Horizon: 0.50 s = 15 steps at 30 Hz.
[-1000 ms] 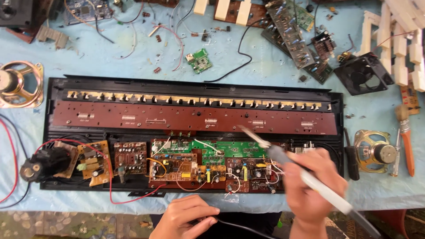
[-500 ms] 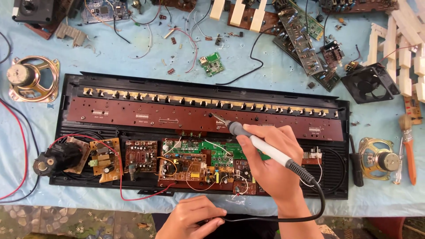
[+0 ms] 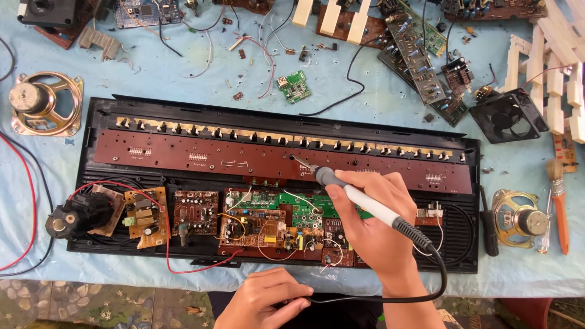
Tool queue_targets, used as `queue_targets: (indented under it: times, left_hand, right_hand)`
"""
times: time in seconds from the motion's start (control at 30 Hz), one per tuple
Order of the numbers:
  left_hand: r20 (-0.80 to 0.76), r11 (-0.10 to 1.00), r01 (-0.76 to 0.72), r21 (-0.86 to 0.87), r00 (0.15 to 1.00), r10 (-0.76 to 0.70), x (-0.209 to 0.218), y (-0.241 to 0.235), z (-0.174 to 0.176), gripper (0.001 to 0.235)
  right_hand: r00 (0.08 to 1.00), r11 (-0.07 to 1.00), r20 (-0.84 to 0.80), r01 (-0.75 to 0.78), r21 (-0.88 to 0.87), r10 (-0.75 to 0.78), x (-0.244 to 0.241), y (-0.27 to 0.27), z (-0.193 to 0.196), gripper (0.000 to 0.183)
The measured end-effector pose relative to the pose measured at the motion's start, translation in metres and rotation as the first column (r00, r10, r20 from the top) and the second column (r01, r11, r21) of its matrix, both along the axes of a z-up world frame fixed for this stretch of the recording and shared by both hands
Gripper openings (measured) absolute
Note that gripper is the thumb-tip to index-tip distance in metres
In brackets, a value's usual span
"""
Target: The person uses a soldering iron to work on the circuit board of a disassembled electronic keyboard. They move the soldering iron across various points on the board while handling the device and other components on the table.
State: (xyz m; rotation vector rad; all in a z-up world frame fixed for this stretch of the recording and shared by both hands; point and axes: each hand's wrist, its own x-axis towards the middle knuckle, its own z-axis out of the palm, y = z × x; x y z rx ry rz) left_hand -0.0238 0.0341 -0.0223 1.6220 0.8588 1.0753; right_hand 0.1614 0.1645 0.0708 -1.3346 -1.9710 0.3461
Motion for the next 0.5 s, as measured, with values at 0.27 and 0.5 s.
queue_targets:
  times: [0.27, 0.5]
  left_hand:
    - [-0.003, 1.0, 0.003, -0.017, 1.0, -0.003, -0.0002, 0.0015, 0.0037, 0.012]
    - [0.002, 1.0, -0.003, -0.025, 1.0, 0.003, 0.0006, 0.0002, 0.0024, 0.012]
  right_hand:
    - [1.0, 1.0, 0.006, -0.002, -0.011, 0.002, 0.0009, 0.0006, -0.0014, 0.015]
    - [1.0, 1.0, -0.013, 0.007, -0.021, -0.007, 0.0042, -0.0005, -0.0013, 0.014]
